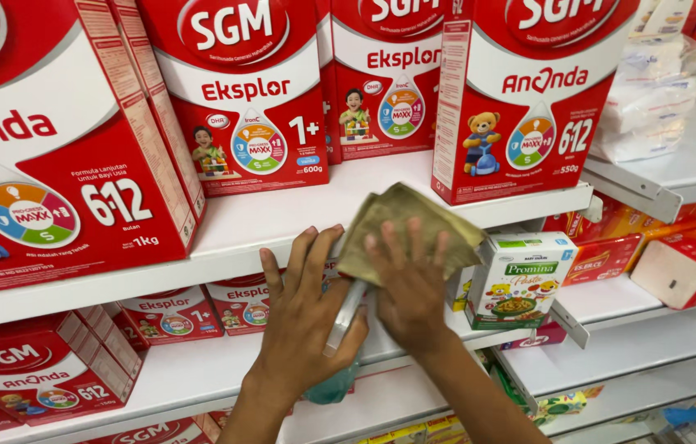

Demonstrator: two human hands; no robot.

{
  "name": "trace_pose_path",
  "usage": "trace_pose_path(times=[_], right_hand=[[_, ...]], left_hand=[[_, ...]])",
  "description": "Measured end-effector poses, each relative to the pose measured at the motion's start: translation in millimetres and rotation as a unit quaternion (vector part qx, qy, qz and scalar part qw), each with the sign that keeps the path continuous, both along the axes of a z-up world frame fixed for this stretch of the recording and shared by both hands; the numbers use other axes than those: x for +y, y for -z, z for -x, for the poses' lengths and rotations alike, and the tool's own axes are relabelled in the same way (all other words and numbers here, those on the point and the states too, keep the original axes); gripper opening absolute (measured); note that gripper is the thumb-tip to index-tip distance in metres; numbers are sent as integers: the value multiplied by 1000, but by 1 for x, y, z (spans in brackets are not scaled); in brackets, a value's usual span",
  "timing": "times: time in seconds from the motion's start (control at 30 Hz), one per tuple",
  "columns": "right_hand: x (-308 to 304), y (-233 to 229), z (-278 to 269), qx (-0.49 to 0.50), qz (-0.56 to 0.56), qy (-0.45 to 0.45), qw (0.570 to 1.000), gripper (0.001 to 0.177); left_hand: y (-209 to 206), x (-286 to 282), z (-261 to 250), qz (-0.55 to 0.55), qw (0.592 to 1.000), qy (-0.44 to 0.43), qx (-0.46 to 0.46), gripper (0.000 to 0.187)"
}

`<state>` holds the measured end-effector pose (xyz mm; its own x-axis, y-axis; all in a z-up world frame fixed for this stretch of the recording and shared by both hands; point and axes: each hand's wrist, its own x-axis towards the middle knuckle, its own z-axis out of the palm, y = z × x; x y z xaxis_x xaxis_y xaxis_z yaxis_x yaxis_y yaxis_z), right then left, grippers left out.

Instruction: The person sprays a cleaning solution from a bottle onto a cloth and wipes the front edges of multiple white shelves stocked with baby formula boxes. The person moves along the aisle, cleaning the shelf edges on different levels.

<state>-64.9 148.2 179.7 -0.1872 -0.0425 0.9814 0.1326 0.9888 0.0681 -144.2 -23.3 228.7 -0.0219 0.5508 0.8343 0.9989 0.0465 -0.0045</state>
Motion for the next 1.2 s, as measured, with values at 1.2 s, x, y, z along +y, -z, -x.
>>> trace_pose_path(times=[1.2], right_hand=[[32,-38,-30,-129,-142,28,981,57]], left_hand=[[3,-37,11,41,999,30,-7,24]])
